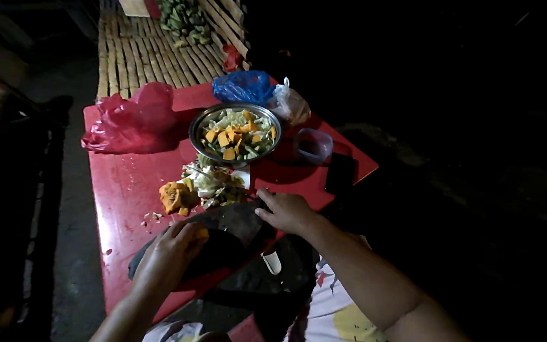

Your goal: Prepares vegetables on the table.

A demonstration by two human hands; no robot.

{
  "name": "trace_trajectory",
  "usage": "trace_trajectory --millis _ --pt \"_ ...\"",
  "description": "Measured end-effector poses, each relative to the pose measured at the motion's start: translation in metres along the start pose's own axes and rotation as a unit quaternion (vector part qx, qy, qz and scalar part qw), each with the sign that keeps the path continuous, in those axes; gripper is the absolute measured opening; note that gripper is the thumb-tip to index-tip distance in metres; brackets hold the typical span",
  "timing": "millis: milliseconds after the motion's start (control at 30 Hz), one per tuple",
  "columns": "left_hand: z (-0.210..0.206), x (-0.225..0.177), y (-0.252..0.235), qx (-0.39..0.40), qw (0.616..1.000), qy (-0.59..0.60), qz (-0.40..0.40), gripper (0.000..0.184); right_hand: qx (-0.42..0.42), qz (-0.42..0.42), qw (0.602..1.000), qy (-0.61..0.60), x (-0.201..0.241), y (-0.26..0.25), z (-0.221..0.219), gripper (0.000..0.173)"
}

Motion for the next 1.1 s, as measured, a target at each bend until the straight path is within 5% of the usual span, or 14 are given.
trace_trajectory --millis 167,400,567,700,867,1033,1100 --pt "0.017 0.004 -0.032 0.0 0.995 0.085 0.053 0.024 -0.04 -0.021 0.999 -0.009 -0.017 -0.033 -0.004 0.047" --pt "0.054 -0.017 -0.191 -0.057 0.995 0.082 0.029 0.023 -0.045 -0.03 0.998 -0.016 -0.022 -0.03 0.009 0.054" --pt "0.029 -0.003 -0.253 -0.022 0.992 0.114 0.056 0.052 -0.216 0.008 0.961 -0.172 -0.066 -0.015 0.079 0.034" --pt "0.041 0.007 -0.183 -0.169 0.98 0.105 -0.012 0.054 -0.288 -0.026 0.918 -0.27 -0.127 -0.058 0.139 0.03" --pt "0.03 0.056 -0.003 -0.198 0.969 0.061 0.137 0.066 -0.289 -0.137 0.908 -0.272 -0.162 -0.158 0.185 0.038" --pt "-0.004 0.054 0.075 -0.258 0.944 0.066 0.196 0.082 -0.376 -0.176 0.852 -0.318 -0.168 -0.232 0.189 0.096" --pt "-0.003 0.055 0.075 -0.274 0.933 0.096 0.212 0.083 -0.347 -0.19 0.862 -0.315 -0.166 -0.257 0.18 0.099"
Point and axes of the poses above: each hand's wrist, its own y-axis away from the middle knuckle, its own z-axis out of the back of the hand, x = y × z, the point moved 6 cm from there along -y, towards the middle knuckle, and after that the axes turned 1 degree about -z, right-handed, at the moved point
